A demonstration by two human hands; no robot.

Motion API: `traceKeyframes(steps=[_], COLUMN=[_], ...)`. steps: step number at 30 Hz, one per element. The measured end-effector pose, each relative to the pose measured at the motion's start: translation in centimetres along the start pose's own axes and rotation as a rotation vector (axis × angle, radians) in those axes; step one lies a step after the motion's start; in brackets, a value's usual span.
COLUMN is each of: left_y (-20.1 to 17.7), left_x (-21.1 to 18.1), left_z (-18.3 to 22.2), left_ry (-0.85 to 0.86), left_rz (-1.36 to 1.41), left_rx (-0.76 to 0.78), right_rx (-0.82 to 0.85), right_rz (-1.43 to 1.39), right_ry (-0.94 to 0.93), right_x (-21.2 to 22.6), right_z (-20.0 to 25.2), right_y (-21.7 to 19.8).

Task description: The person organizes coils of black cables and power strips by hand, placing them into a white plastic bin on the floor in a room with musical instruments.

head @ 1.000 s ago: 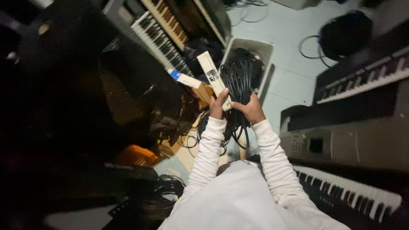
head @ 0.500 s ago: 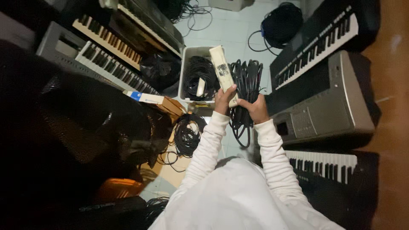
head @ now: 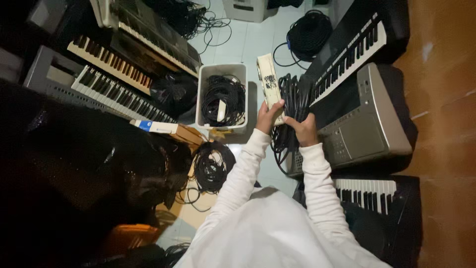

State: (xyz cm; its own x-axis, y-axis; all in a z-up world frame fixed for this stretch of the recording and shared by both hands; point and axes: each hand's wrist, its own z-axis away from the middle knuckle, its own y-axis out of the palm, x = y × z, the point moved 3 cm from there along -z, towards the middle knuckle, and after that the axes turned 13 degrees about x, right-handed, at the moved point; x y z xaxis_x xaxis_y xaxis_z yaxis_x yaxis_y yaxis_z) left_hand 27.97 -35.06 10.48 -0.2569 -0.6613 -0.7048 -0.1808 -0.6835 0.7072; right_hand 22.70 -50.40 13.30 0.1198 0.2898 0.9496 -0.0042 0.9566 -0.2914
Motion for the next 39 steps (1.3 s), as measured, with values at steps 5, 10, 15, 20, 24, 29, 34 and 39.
traceKeyframes(steps=[5,10,15,20,24,29,34,39], left_y=[-0.7,-1.7,-2.4,-3.9,-4.8,-5.5,-6.1,-6.5], left_x=[1.2,1.6,0.0,-1.1,-0.8,-0.8,-0.4,-0.3], left_z=[-1.0,-1.9,-2.3,-3.0,-4.2,-6.3,-9.6,-15.3], left_ry=[-0.02,-0.031,-0.004,-0.027,-0.002,-0.036,-0.05,-0.038], left_rz=[-0.016,0.005,0.032,-0.077,-0.061,-0.061,-0.082,-0.056], left_rx=[0.004,0.018,0.055,0.04,0.093,0.083,0.043,0.026], right_rx=[-0.016,0.04,-0.026,-0.002,-0.082,0.07,0.09,0.124], right_rz=[-0.127,-0.202,-0.1,-0.156,-0.08,-0.294,-0.203,-0.299], right_ry=[-0.034,-0.05,-0.025,0.01,0.016,-0.177,-0.126,-0.098], right_x=[-0.3,0.9,1.6,2.5,1.8,3.2,2.8,1.7], right_z=[-0.6,-1.0,-1.9,-3.0,-3.8,-5.8,-9.6,-15.1], right_y=[0.3,0.9,2.1,3.6,3.9,4.4,3.5,2.2])
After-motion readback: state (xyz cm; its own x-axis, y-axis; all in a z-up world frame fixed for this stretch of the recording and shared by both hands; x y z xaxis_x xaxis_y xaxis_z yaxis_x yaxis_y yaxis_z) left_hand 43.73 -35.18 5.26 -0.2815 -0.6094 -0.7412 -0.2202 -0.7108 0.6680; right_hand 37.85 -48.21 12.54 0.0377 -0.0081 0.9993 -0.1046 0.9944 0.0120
